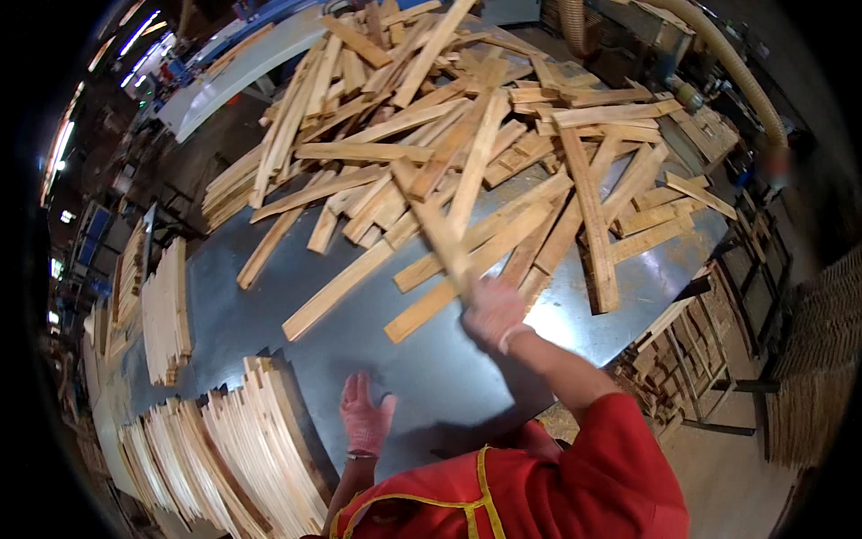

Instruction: The person repeatedly picks up wooden planks from a large pile on a metal table and stacks them into neat piles. They handle the planks one by one or in small groups, aligning them carefully.

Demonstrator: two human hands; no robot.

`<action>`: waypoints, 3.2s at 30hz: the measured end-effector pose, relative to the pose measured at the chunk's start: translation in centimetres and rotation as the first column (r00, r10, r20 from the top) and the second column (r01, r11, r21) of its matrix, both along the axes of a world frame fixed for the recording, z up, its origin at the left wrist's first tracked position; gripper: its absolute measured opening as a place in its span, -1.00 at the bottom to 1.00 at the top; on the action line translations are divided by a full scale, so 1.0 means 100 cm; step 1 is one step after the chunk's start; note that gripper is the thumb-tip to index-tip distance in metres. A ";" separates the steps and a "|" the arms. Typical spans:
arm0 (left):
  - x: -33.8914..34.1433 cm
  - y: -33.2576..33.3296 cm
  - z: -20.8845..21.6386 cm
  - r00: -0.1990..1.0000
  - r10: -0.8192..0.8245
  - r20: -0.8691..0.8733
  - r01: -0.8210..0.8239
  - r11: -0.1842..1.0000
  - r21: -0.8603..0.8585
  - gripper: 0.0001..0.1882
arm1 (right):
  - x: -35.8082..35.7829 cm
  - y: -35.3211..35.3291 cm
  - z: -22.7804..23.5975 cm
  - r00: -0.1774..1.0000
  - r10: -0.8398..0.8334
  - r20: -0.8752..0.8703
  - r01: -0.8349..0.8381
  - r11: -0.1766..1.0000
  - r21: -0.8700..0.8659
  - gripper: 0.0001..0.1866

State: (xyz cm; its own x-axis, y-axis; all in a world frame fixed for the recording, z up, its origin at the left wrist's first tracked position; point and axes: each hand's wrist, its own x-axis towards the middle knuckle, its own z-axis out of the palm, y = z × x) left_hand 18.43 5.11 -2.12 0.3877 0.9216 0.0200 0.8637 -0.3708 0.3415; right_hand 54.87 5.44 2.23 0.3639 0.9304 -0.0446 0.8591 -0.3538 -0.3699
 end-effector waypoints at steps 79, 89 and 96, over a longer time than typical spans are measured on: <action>0.029 0.005 0.028 0.971 -0.226 0.074 0.234 0.847 -0.477 -0.18 | -0.067 -0.110 -0.034 -0.248 -0.064 -0.967 0.449 0.877 -0.173 -0.73; -0.161 -0.141 0.041 0.353 0.647 0.676 0.536 0.453 -0.713 -0.41 | -0.226 -0.144 -0.035 0.203 -0.277 -0.939 -0.149 0.939 -0.309 -0.54; -0.176 -0.206 0.034 0.820 0.458 0.344 -0.088 0.694 -0.715 -0.40 | -0.317 -0.109 -0.064 0.356 -0.020 -0.934 -0.779 0.546 -0.309 -0.24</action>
